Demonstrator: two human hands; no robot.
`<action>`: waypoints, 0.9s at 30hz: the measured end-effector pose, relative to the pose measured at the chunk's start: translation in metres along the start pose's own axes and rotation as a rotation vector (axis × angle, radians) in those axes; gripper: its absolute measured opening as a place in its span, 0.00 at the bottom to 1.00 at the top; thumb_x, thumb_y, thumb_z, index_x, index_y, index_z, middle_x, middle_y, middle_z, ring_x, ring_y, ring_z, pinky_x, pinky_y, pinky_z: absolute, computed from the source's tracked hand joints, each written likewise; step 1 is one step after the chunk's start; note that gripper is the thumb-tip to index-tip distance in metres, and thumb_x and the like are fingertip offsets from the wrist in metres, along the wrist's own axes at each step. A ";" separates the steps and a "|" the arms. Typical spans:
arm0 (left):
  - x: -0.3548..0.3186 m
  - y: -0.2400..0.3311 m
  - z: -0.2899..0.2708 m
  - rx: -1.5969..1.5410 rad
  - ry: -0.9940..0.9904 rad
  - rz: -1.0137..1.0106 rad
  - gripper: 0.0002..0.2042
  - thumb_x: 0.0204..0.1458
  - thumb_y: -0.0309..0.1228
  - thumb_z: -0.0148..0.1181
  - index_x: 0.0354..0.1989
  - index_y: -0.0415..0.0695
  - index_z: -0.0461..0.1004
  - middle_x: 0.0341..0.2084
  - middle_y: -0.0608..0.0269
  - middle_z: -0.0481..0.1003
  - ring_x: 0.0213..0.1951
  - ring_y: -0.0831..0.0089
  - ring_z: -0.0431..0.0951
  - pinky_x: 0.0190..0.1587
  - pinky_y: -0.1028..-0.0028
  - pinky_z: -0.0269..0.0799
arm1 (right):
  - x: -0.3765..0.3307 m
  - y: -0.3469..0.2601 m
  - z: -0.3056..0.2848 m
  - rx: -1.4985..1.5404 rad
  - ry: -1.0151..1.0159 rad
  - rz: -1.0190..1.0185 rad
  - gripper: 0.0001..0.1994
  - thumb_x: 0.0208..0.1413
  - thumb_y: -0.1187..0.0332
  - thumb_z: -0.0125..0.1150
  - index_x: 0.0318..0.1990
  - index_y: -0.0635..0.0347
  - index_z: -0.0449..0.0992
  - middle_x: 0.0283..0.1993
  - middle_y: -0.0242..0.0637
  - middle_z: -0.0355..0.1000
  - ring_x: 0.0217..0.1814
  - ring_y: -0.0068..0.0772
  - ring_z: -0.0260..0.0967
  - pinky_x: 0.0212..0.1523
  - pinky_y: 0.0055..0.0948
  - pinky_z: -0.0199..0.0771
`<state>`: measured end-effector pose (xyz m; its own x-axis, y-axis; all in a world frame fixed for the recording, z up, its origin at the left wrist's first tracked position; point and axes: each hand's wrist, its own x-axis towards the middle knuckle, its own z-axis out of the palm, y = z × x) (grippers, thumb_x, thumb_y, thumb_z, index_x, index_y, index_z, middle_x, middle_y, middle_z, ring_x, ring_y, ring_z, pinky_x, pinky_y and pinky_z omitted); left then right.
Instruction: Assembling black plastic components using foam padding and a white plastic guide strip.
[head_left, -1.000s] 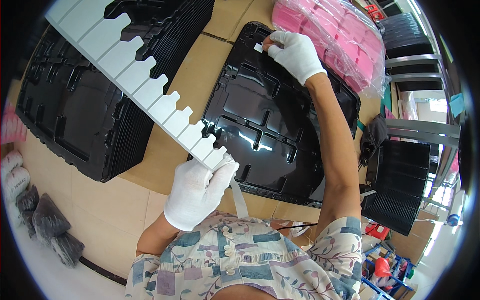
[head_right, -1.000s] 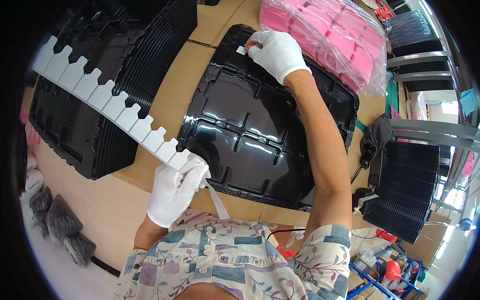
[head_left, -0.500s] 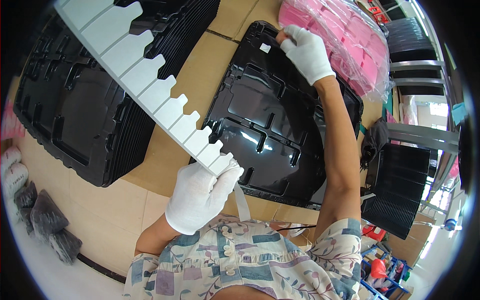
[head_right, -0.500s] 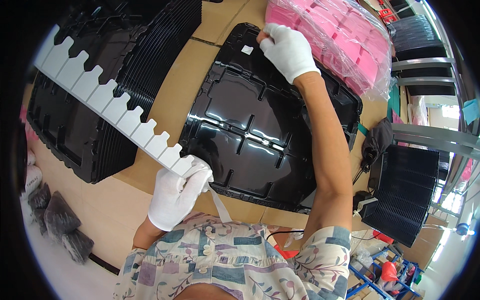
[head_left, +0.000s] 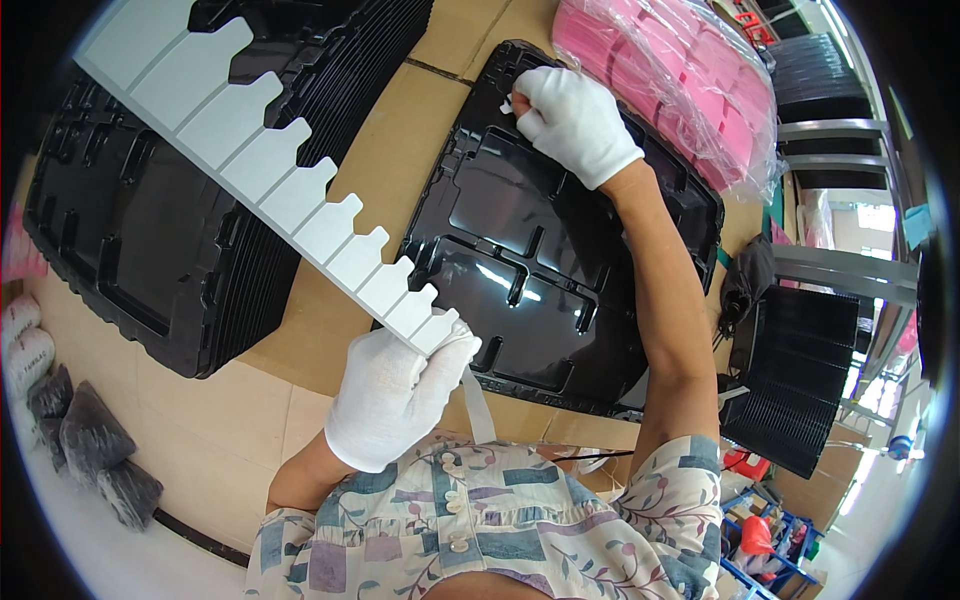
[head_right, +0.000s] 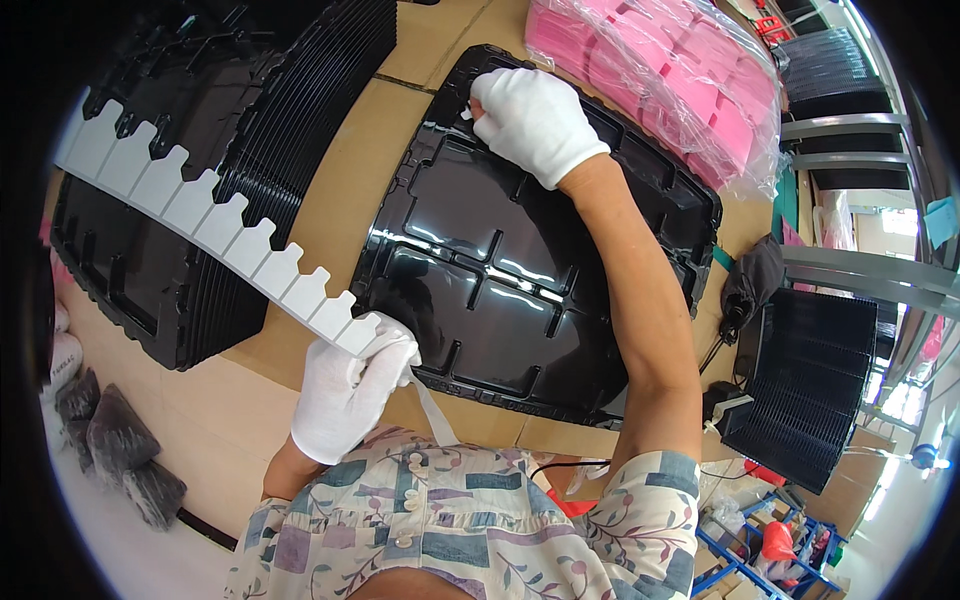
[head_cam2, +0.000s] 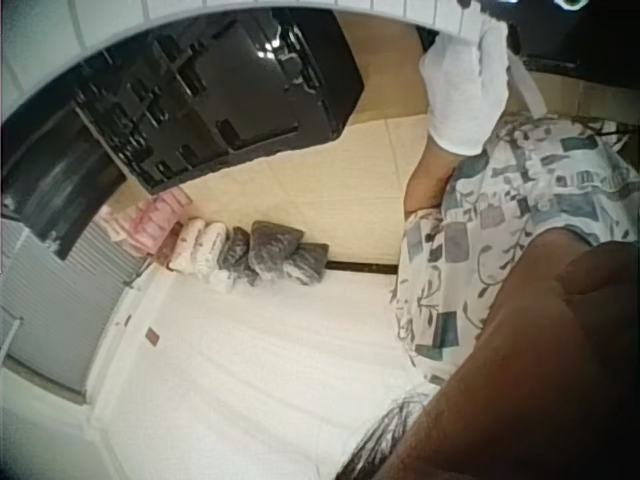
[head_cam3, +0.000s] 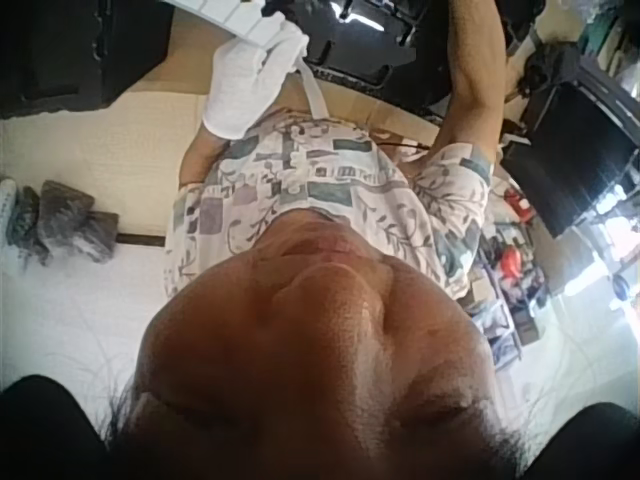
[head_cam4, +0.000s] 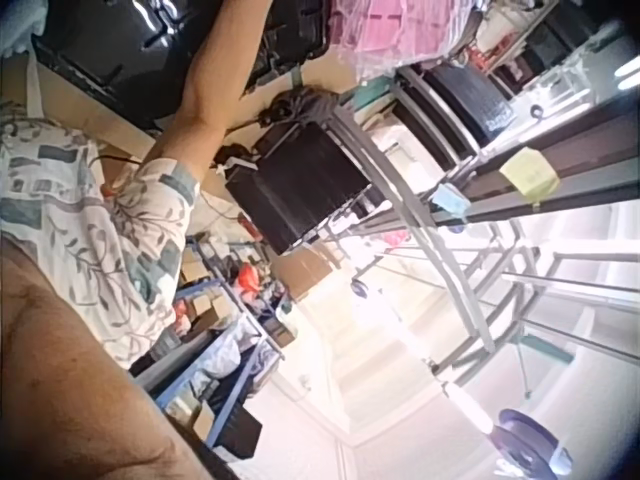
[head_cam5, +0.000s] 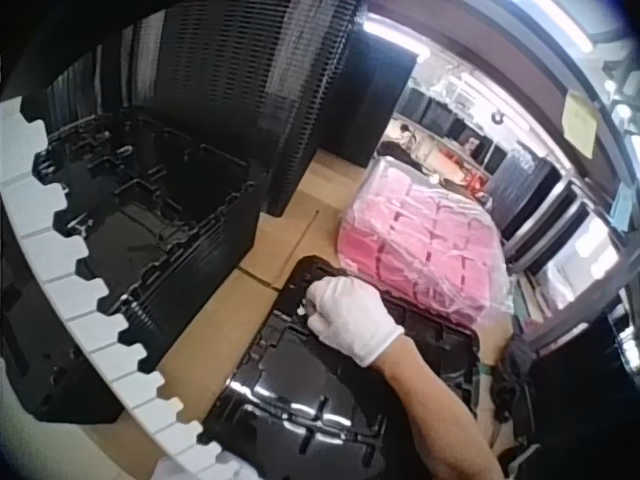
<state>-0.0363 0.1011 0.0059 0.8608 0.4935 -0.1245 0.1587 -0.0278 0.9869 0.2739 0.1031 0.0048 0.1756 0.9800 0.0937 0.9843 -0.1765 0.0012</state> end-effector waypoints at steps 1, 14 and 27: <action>-0.001 0.001 0.000 0.000 0.000 -0.001 0.07 0.60 0.24 0.52 0.35 0.34 0.76 0.26 0.61 0.76 0.26 0.77 0.76 0.28 0.77 0.70 | -0.003 0.002 0.003 0.001 -0.001 0.000 0.08 0.54 0.65 0.57 0.32 0.59 0.77 0.28 0.44 0.75 0.35 0.45 0.76 0.41 0.35 0.76; 0.002 0.003 -0.002 -0.044 -0.064 -0.032 0.07 0.61 0.24 0.52 0.33 0.33 0.75 0.26 0.62 0.75 0.25 0.78 0.74 0.28 0.78 0.69 | -0.078 -0.013 -0.050 1.049 0.124 0.366 0.04 0.56 0.73 0.55 0.34 0.63 0.74 0.32 0.32 0.75 0.35 0.19 0.69 0.40 0.22 0.70; 0.002 -0.011 0.001 -0.120 -0.015 -0.003 0.06 0.59 0.27 0.59 0.36 0.36 0.75 0.23 0.60 0.76 0.24 0.75 0.75 0.28 0.75 0.70 | -0.043 -0.052 0.003 0.049 0.150 0.075 0.07 0.55 0.68 0.59 0.39 0.55 0.80 0.37 0.39 0.76 0.38 0.46 0.76 0.37 0.40 0.76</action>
<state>-0.0361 0.1015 -0.0050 0.8678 0.4801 -0.1279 0.1028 0.0783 0.9916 0.2154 0.0703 -0.0027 0.2479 0.9389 0.2388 0.9688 -0.2405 -0.0600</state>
